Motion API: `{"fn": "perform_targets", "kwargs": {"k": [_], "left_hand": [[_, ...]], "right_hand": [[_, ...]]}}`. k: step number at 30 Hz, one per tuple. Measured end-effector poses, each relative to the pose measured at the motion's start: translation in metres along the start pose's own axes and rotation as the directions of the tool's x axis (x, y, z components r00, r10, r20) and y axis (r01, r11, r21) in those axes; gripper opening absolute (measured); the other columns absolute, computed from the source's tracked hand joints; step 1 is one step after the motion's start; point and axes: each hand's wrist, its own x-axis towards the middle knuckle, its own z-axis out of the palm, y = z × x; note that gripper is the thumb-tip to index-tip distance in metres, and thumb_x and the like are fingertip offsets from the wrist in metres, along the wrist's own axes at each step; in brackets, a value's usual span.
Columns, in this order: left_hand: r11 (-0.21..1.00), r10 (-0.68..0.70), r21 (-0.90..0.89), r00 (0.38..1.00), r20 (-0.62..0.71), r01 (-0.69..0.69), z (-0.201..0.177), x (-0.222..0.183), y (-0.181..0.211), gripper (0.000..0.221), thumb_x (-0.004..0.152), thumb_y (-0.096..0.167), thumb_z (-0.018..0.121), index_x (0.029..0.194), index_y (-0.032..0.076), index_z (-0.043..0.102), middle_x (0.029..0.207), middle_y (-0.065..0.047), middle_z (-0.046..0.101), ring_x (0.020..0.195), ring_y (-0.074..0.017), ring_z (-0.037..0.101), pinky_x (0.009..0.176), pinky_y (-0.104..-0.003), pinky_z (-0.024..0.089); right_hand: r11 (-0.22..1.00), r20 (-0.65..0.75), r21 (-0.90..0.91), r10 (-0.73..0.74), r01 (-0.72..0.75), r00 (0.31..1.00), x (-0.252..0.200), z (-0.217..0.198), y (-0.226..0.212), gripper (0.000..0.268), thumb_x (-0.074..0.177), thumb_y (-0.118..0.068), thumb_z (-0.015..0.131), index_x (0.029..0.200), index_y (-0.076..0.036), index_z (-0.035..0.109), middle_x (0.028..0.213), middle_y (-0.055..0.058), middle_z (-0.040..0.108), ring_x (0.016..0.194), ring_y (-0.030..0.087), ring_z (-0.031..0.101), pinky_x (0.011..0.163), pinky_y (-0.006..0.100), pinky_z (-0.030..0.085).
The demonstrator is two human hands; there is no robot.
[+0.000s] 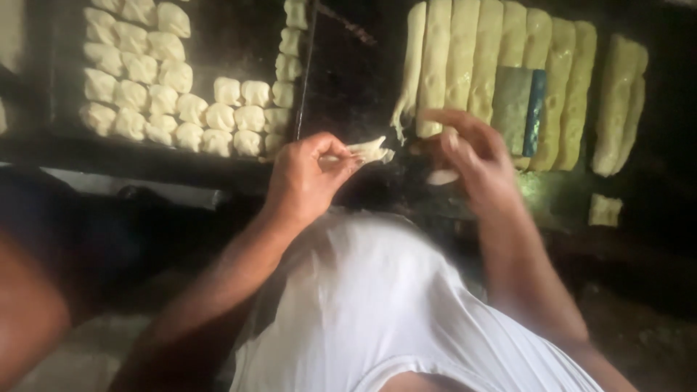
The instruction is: The person is seen cutting and shaping small pieces of dough on a work surface in a bakery.
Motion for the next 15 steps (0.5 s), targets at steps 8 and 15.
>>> {"fn": "perform_targets", "kwargs": {"k": [8, 15], "left_hand": [[0.997, 0.021, 0.069, 1.000, -0.022, -0.019, 0.022, -0.002, 0.014, 0.020, 0.086, 0.008, 0.080, 0.088, -0.001, 0.062, 0.084, -0.015, 0.075, 0.078, -0.0248, 0.077, 0.067, -0.036, 0.058], [0.999, 0.031, -0.021, 0.994, 0.110, -0.029, 0.036, 0.000, 0.005, 0.039, 0.090, 0.009, 0.075, 0.127, 0.008, 0.063, 0.092, -0.012, 0.077, 0.081, -0.0224, 0.078, 0.072, -0.033, 0.060]], "right_hand": [[0.943, -0.240, -0.108, 0.284, -0.316, 0.928, 0.003, -0.014, 0.060, 0.040, 0.092, 0.000, 0.071, 0.130, -0.007, 0.062, 0.118, 0.011, 0.070, 0.104, 0.018, 0.071, 0.086, 0.032, 0.061], [0.577, -0.273, -0.812, -0.247, -0.085, 0.930, 0.008, 0.012, 0.053, 0.019, 0.087, 0.001, 0.082, 0.102, -0.001, 0.070, 0.100, 0.010, 0.075, 0.087, 0.020, 0.075, 0.073, 0.031, 0.062]]}}
